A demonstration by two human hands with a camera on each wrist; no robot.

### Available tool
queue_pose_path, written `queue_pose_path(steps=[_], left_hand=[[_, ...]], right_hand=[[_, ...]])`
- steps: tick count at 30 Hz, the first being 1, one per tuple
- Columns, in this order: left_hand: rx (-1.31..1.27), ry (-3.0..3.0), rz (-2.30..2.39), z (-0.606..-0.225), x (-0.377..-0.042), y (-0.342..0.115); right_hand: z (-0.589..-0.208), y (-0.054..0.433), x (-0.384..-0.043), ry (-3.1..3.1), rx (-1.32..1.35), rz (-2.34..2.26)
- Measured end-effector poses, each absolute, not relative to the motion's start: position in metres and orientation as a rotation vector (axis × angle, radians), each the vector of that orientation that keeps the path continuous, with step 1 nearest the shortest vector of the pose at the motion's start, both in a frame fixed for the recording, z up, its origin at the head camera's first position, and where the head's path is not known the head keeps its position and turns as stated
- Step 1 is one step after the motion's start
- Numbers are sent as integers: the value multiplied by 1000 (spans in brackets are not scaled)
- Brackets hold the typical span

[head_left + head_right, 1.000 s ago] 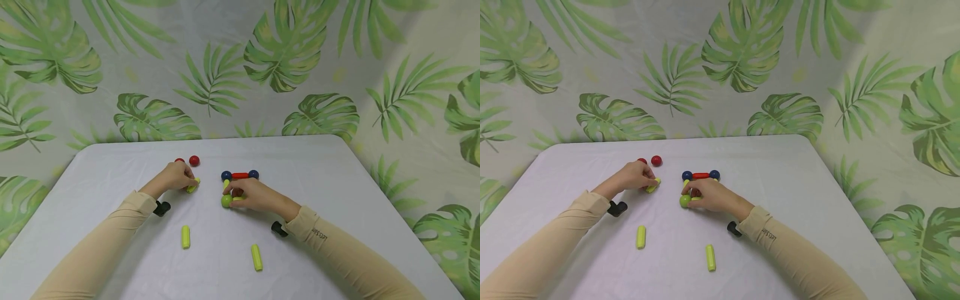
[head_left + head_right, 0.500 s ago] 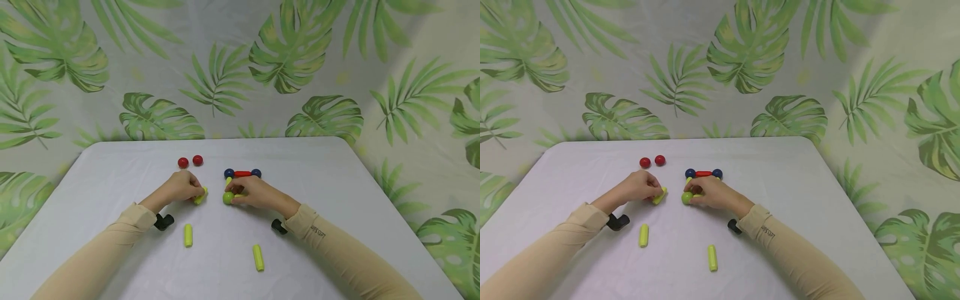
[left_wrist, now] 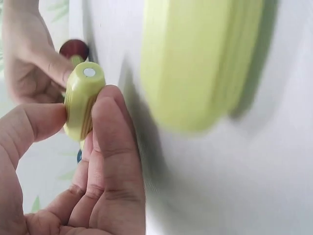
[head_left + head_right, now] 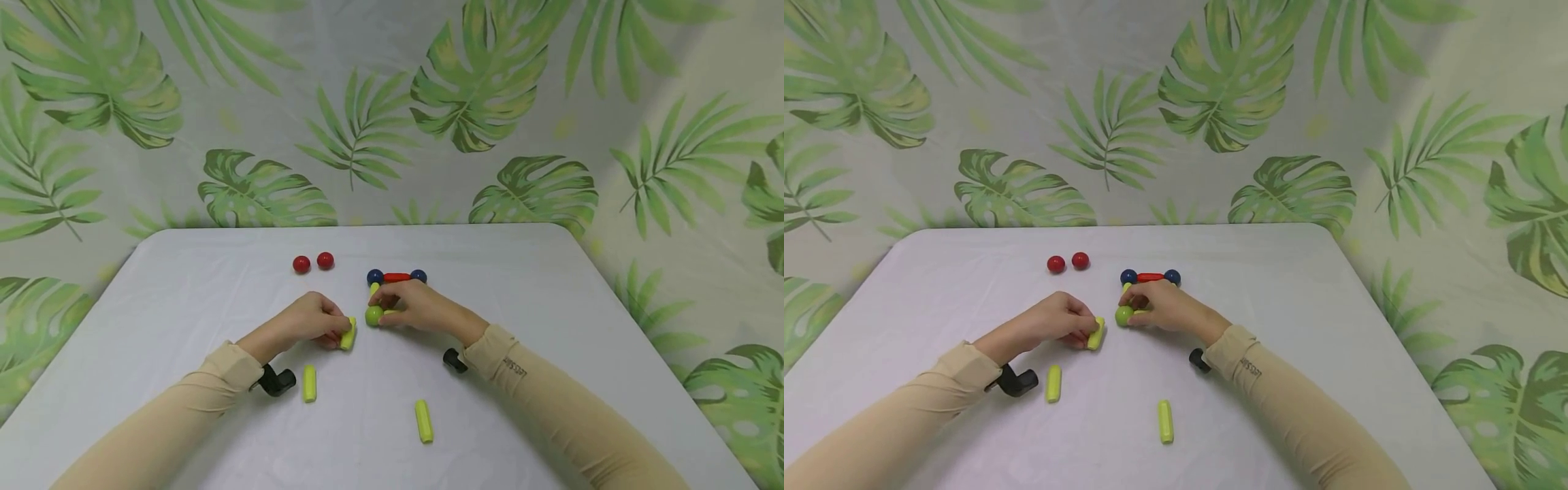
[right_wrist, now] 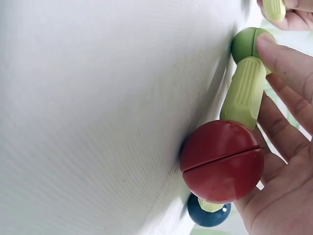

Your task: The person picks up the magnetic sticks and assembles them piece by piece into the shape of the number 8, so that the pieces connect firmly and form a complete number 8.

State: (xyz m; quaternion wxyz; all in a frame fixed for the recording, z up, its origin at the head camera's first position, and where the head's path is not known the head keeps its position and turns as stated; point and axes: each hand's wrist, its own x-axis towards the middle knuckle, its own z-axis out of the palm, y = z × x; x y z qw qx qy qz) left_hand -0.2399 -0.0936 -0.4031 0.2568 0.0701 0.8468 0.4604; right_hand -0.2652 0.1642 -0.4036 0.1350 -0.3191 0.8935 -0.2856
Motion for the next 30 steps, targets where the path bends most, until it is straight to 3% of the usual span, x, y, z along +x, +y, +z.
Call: queue_pose_path(steps=[30], left_hand=[[142,2148,1349,-408,-237,-67]], right_hand=[[-406,166,-270,2567,-938,-855]])
